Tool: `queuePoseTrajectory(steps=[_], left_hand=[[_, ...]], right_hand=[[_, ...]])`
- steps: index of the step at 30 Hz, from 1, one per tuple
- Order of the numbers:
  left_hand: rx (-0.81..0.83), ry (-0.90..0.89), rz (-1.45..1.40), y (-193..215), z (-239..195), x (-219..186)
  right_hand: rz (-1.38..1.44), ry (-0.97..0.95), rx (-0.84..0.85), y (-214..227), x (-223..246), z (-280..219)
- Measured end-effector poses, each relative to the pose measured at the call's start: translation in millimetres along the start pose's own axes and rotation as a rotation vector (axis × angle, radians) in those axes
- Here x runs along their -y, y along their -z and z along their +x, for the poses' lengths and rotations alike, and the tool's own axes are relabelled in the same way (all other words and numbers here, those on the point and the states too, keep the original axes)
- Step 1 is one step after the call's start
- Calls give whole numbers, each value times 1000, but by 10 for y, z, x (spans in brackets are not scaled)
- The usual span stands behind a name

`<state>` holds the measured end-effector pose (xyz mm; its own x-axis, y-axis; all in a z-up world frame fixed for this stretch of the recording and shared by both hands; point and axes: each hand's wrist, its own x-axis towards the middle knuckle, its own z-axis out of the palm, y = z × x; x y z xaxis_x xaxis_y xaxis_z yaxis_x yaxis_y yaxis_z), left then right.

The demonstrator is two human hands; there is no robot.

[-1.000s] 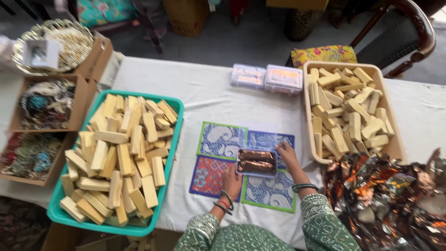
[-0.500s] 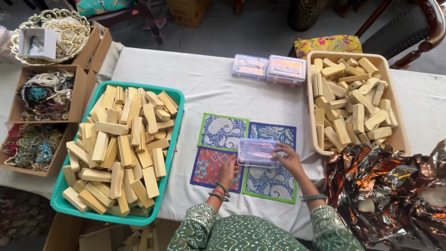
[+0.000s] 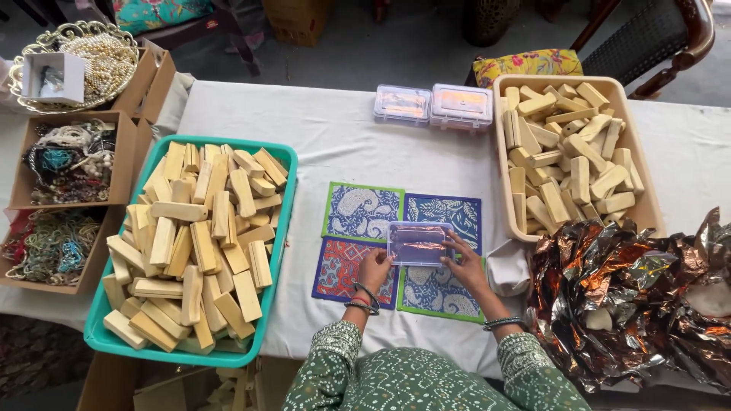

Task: The person wipes rectangular wooden blocks with a white cloth and then wraps them in copper-colored foil. They place the wrapped items into small plastic containers on a table covered with a white cloth.

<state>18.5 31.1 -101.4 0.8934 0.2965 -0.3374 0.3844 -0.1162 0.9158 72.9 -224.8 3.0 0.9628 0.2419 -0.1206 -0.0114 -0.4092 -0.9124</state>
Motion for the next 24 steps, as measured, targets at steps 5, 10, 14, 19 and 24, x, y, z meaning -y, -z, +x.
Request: queuePoseTrajectory(steps=[5, 10, 14, 19, 24], left_hand=[[-114, -103, 175, -34, 88, 19], [-131, -159, 241, -166, 143, 257], [-88, 32, -77, -177, 23, 177], [24, 314, -714, -35, -95, 40], [64, 357, -748, 10, -99, 172]], right_hand=[[-211, -11, -248, -158, -439, 24], [-186, -191, -276, -263, -705, -53], [-66, -243, -246, -247, -454, -187], [169, -330, -165, -336, -548, -261], [494, -489, -134, -501, -812, -333]])
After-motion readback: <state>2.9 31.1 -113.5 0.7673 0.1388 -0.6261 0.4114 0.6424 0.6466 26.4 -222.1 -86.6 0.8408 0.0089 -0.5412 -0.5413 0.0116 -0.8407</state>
